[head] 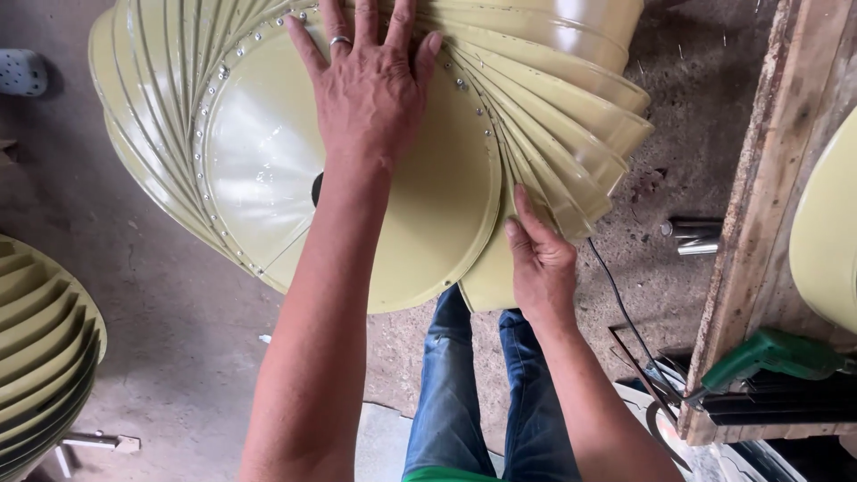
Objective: Assembling a metal roof ventilator by attaching pre-cut blades to a central circular plate using a drill and rivet gun.
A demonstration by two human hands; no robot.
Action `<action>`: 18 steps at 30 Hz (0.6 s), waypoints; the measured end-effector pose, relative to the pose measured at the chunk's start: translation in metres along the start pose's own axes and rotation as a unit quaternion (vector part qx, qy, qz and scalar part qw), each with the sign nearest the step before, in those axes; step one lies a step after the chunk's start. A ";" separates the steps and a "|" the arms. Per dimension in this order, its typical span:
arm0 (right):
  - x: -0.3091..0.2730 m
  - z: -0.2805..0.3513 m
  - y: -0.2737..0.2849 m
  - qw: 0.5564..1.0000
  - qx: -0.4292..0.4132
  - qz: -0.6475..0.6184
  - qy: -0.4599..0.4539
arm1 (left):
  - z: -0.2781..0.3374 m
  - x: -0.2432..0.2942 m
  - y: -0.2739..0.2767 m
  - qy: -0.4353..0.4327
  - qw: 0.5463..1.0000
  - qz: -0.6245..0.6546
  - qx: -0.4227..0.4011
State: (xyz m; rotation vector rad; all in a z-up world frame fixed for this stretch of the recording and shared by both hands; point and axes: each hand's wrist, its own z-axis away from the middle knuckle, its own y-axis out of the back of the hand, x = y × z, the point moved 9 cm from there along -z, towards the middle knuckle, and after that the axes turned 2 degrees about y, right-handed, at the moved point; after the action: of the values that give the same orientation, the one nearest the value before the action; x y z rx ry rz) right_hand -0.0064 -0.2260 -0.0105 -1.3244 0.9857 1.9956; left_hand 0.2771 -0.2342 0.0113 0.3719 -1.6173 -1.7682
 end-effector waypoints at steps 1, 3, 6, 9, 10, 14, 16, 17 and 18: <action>-0.001 0.000 -0.001 1.000 -0.004 0.004 -0.003 | 0.001 0.000 0.002 -0.005 1.000 0.001 0.014; -0.001 0.001 -0.003 1.000 -0.006 0.004 -0.009 | 0.002 0.001 0.002 0.003 1.000 -0.001 0.005; 0.004 -0.001 -0.001 1.000 -0.006 0.007 -0.025 | 0.001 0.000 -0.002 0.000 1.000 -0.003 0.019; 0.008 0.000 -0.005 0.999 -0.009 0.010 -0.032 | 0.004 0.000 0.003 -0.008 0.999 -0.002 0.042; 0.009 0.000 -0.005 1.000 -0.007 0.013 -0.027 | 0.004 0.003 0.005 -0.011 0.999 0.005 0.045; 0.007 0.001 -0.003 1.000 -0.011 0.007 0.003 | 0.005 -0.001 -0.001 -0.002 0.999 0.013 0.040; 0.011 -0.002 -0.007 1.000 -0.018 -0.014 -0.002 | 0.003 -0.002 0.008 -0.030 0.995 0.007 0.096; 0.011 -0.002 -0.005 1.000 -0.018 -0.011 -0.003 | 0.003 -0.001 0.007 -0.029 0.995 0.010 0.095; 0.009 -0.002 -0.003 1.000 -0.022 -0.006 0.012 | 0.003 0.000 0.005 -0.028 0.995 0.020 0.092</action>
State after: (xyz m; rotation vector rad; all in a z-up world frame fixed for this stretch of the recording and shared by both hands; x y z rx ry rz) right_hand -0.0062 -0.2252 -0.0206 -1.3778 0.9478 2.0064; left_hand 0.2766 -0.2324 0.0162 0.3751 -1.8226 -1.6182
